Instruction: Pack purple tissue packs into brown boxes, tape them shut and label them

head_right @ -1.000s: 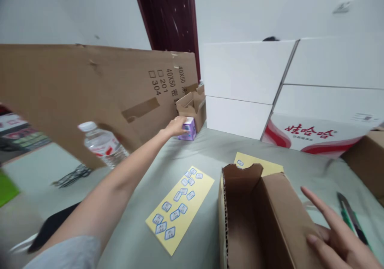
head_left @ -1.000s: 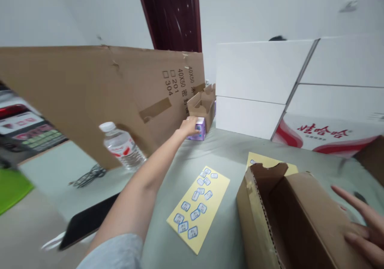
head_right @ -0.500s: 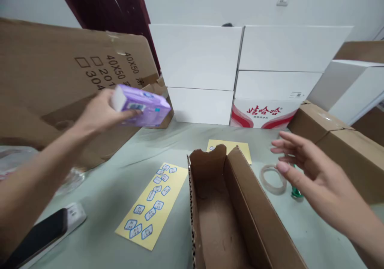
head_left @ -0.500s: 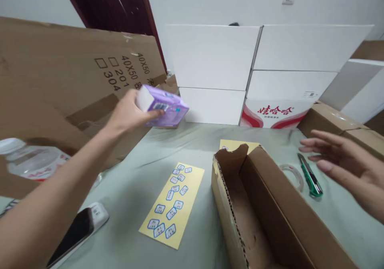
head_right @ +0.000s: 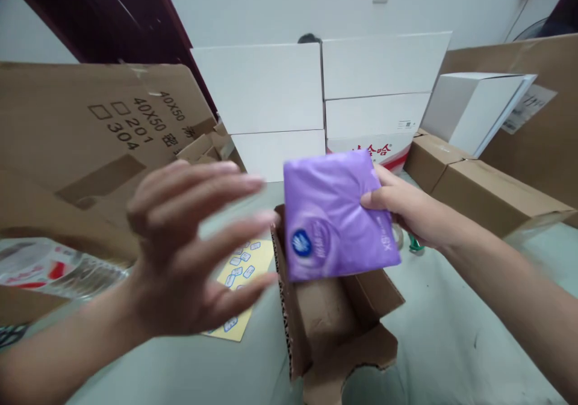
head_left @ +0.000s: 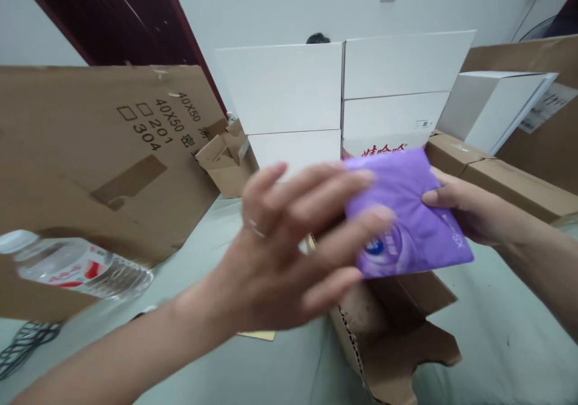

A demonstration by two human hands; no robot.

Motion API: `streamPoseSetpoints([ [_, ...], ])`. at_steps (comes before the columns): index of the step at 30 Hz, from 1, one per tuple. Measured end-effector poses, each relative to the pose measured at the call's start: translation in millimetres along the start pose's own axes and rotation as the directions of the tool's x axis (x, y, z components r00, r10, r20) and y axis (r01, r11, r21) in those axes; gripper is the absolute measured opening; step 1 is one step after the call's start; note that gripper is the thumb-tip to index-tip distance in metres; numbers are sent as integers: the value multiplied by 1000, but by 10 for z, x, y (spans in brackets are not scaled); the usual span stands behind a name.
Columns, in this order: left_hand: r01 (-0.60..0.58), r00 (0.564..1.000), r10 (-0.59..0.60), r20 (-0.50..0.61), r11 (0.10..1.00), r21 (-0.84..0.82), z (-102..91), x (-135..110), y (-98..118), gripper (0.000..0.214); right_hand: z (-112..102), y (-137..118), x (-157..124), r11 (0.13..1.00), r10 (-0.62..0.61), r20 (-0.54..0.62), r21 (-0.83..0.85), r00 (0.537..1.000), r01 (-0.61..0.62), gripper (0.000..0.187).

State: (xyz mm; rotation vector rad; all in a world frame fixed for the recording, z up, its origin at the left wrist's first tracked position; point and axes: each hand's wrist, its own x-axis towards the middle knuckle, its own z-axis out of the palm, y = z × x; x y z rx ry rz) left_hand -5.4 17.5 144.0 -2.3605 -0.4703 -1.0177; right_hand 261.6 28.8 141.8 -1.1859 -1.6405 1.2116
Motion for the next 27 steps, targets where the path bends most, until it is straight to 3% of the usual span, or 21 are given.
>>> streamPoseSetpoints([
  [2,218,976,-216,27,967,-135,75,-153,-156,45,-40,45,-36,984,57,-14,-169,998,-58,68],
  [3,359,933,-344,106,910,-207,145,-227,-221,46,-12,56,-45,958,65,-11,-281,998,-66,67],
  [4,502,863,-458,213,824,-264,235,-298,-271,48,42,60,-48,914,60,3,-401,998,-53,66],
  [7,824,564,-654,504,406,-396,572,-485,-326,68,259,70,-87,715,11,6,-699,1000,-3,62],
  [8,860,493,-673,551,280,-428,679,-535,-319,70,311,85,-130,647,-23,-10,-763,1000,7,62],
  [10,870,424,-693,583,134,-474,842,-613,-282,65,335,145,-282,555,-112,-35,-832,993,33,60],
  [14,857,394,-737,550,79,-508,912,-701,-178,47,174,365,-755,589,-183,-111,-808,977,18,49],
  [16,855,373,-758,535,56,-516,877,-732,-140,44,126,479,-939,629,-120,-169,-775,978,-57,53],
  [18,846,372,-761,531,42,-532,845,-766,-121,40,150,564,-1005,655,-1,-139,-748,990,-104,47],
  [20,818,411,-747,523,48,-573,821,-810,-128,37,210,608,-955,657,87,-64,-747,994,-105,34],
  [23,757,517,-688,509,91,-647,756,-897,-185,37,232,617,-768,667,98,-16,-741,995,-78,41],
  [25,734,582,-626,518,130,-667,672,-954,-231,32,152,620,-639,743,102,7,-666,995,-71,43],
  [27,726,651,-543,530,245,-642,571,-999,-253,32,20,648,-520,837,111,38,-542,993,-72,45],
])
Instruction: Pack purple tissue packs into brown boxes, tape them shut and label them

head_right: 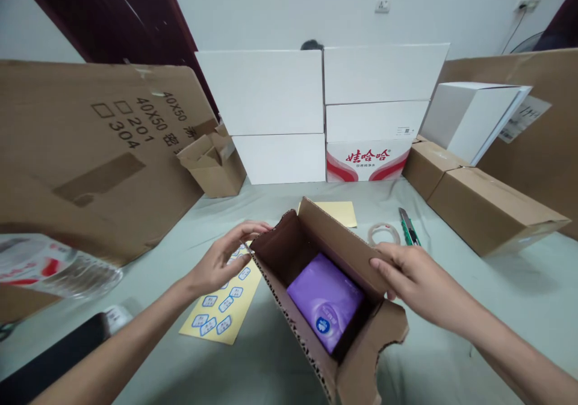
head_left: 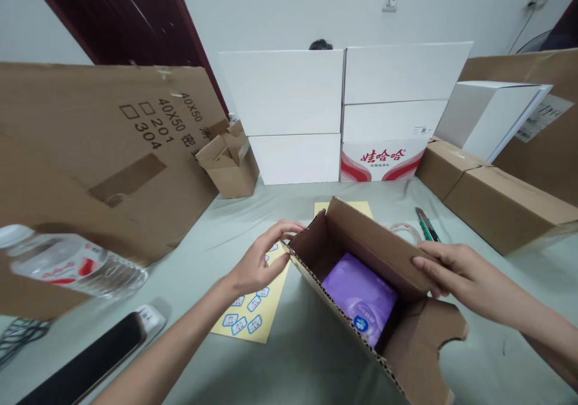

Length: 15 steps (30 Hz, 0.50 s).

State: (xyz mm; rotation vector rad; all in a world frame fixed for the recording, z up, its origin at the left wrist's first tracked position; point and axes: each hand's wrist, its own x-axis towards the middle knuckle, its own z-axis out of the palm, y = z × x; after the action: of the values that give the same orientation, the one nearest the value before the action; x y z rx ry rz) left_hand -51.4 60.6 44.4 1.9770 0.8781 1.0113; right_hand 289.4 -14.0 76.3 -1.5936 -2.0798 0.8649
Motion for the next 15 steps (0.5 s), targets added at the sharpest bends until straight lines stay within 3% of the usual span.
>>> streamPoseSetpoints([
  [4,-140,989,121,88,957,253,-37,-147,46,38,-170,198,253,967,4,54,256,999,-18,51],
  [9,-194,978,206,-26,953,234,54,-271,79,12,-216,255,524,915,61,93,394,994,-93,51],
  [15,-225,974,227,15,953,201,144,-394,351,14,-227,285,740,898,104,-23,431,994,-83,49],
])
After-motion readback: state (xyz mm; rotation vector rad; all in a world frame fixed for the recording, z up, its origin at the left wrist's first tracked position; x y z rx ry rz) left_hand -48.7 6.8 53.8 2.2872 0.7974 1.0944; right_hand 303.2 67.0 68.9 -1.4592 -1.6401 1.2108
